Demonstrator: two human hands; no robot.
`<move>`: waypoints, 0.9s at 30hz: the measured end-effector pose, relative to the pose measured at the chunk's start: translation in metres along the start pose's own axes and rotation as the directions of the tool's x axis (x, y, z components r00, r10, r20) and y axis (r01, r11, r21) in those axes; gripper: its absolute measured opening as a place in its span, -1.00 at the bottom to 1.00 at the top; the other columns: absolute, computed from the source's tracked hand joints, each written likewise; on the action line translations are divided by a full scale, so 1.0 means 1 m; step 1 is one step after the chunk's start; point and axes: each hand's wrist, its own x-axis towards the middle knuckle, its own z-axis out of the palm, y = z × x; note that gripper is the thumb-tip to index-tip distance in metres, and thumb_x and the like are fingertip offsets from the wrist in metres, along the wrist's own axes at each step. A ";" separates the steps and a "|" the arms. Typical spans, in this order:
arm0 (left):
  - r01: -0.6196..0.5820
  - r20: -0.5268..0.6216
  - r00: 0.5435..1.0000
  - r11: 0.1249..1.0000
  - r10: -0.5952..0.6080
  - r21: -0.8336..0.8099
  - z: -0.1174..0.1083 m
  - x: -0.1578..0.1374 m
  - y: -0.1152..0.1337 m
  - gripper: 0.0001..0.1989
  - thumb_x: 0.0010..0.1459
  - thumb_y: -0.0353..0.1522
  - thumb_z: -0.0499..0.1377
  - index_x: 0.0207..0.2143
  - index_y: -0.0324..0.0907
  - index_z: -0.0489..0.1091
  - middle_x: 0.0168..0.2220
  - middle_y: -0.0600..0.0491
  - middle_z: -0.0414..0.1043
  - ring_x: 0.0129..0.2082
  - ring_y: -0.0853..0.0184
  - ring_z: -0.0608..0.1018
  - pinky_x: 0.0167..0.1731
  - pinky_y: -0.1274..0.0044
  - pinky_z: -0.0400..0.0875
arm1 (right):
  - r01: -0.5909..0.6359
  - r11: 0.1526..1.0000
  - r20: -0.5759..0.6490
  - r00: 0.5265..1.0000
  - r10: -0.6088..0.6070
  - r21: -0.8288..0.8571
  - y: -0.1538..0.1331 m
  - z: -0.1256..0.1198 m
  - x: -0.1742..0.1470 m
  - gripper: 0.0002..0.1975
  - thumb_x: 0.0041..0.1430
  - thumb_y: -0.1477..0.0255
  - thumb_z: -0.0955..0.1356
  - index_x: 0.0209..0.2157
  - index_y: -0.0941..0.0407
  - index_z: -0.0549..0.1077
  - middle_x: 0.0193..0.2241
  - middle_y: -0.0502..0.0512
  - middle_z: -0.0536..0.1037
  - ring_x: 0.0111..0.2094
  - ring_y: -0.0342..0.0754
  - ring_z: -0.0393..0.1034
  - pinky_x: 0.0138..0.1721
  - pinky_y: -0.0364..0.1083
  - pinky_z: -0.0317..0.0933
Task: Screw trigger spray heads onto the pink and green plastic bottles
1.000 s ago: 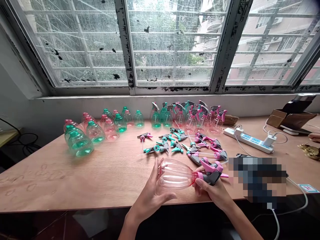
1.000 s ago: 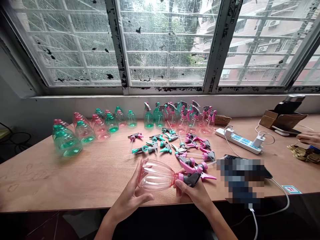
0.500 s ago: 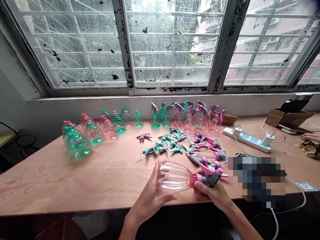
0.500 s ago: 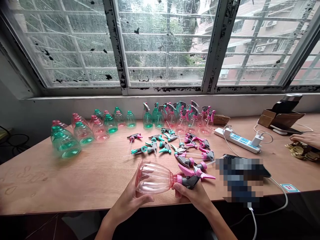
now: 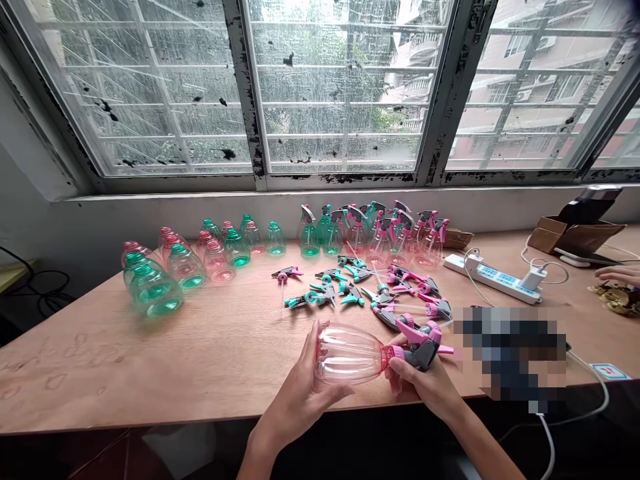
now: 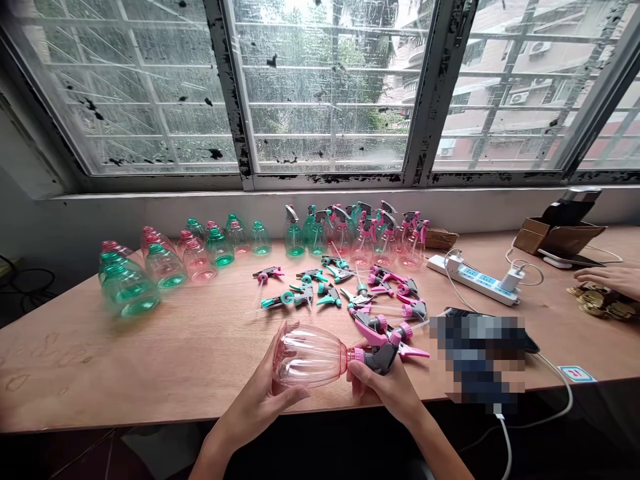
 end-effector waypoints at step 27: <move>0.014 -0.014 1.000 0.997 -0.015 -0.082 -0.001 0.002 -0.003 0.12 0.28 -0.11 0.38 0.58 0.07 -0.34 0.60 -0.12 -0.20 0.51 -0.06 0.18 0.46 0.16 0.14 | 0.023 0.999 -0.015 1.000 -0.024 -0.046 -0.003 0.005 -0.001 -0.67 0.26 0.20 0.57 -0.12 0.08 0.51 -0.58 -0.03 0.60 -0.58 -0.13 0.45 -0.46 -0.14 0.40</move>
